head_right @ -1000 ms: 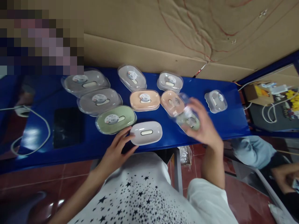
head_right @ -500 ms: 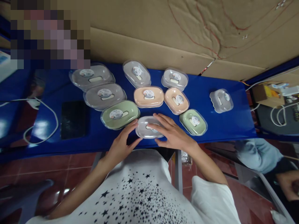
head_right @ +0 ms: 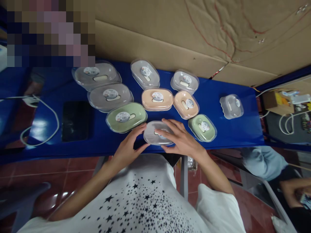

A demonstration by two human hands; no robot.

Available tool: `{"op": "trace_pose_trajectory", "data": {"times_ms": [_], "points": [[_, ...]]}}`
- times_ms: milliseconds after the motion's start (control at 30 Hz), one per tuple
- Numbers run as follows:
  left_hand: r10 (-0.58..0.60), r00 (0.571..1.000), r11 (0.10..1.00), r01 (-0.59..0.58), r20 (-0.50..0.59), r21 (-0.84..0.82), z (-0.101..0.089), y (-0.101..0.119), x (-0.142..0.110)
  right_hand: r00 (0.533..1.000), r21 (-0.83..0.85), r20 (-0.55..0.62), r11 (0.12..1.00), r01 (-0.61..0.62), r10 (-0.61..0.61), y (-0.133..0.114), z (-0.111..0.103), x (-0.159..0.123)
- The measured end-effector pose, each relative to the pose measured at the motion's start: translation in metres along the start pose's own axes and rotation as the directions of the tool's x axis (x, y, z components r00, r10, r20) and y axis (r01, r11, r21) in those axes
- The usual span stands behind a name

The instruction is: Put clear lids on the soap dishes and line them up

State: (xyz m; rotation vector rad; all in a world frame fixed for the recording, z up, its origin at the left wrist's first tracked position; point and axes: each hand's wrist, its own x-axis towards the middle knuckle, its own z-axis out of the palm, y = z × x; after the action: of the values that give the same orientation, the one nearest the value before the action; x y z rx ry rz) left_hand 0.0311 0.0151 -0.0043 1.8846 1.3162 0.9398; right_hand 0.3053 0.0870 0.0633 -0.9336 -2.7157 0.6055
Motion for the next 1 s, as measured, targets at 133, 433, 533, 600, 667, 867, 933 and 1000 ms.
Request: {"op": "trace_pose_trajectory", "data": {"times_ms": [133, 433, 533, 600, 667, 867, 933, 1000], "points": [[0.011, 1.0, 1.0, -0.011, 0.012, -0.023, 0.0, 0.0, 0.0, 0.999, -0.041, 0.02, 0.998, -0.041, 0.042, -0.002, 0.0, -0.002], [0.015, 1.0, 1.0, -0.016, 0.01, 0.011, 0.002, 0.0, 0.001, 0.998, -0.14, 0.011, 0.988, -0.061, 0.063, -0.007, 0.029, -0.008], [0.086, 0.995, 0.991, -0.08, -0.056, 0.107, -0.006, 0.009, -0.005, 0.996, -0.111, 0.065, 0.993, -0.048, 0.055, -0.006, 0.017, -0.01], [0.156, 0.972, 0.966, -0.113, -0.175, 0.231, -0.016, 0.015, -0.01, 0.998, -0.082, 0.05, 0.996, -0.043, 0.047, -0.001, -0.001, -0.01], [0.172, 0.934, 0.923, -0.042, -0.313, 0.382, -0.03, 0.017, -0.012, 0.992, -0.099, -0.064, 0.988, -0.118, 0.112, 0.011, -0.022, -0.008], [0.074, 0.942, 0.831, 0.124, -0.328, 0.543, -0.05, 0.001, 0.004, 0.879, -0.214, -0.282, 0.868, -0.449, 0.385, 0.083, -0.062, 0.027], [0.108, 0.947, 0.852, 0.068, -0.301, 0.52, -0.049, -0.004, 0.011, 0.876, -0.224, -0.278, 0.86, -0.458, 0.394, 0.11, -0.067, 0.041], [0.134, 0.95, 0.861, 0.029, -0.281, 0.508, -0.047, -0.007, 0.018, 0.876, -0.229, -0.272, 0.857, -0.461, 0.399, 0.134, -0.073, 0.052]]}}
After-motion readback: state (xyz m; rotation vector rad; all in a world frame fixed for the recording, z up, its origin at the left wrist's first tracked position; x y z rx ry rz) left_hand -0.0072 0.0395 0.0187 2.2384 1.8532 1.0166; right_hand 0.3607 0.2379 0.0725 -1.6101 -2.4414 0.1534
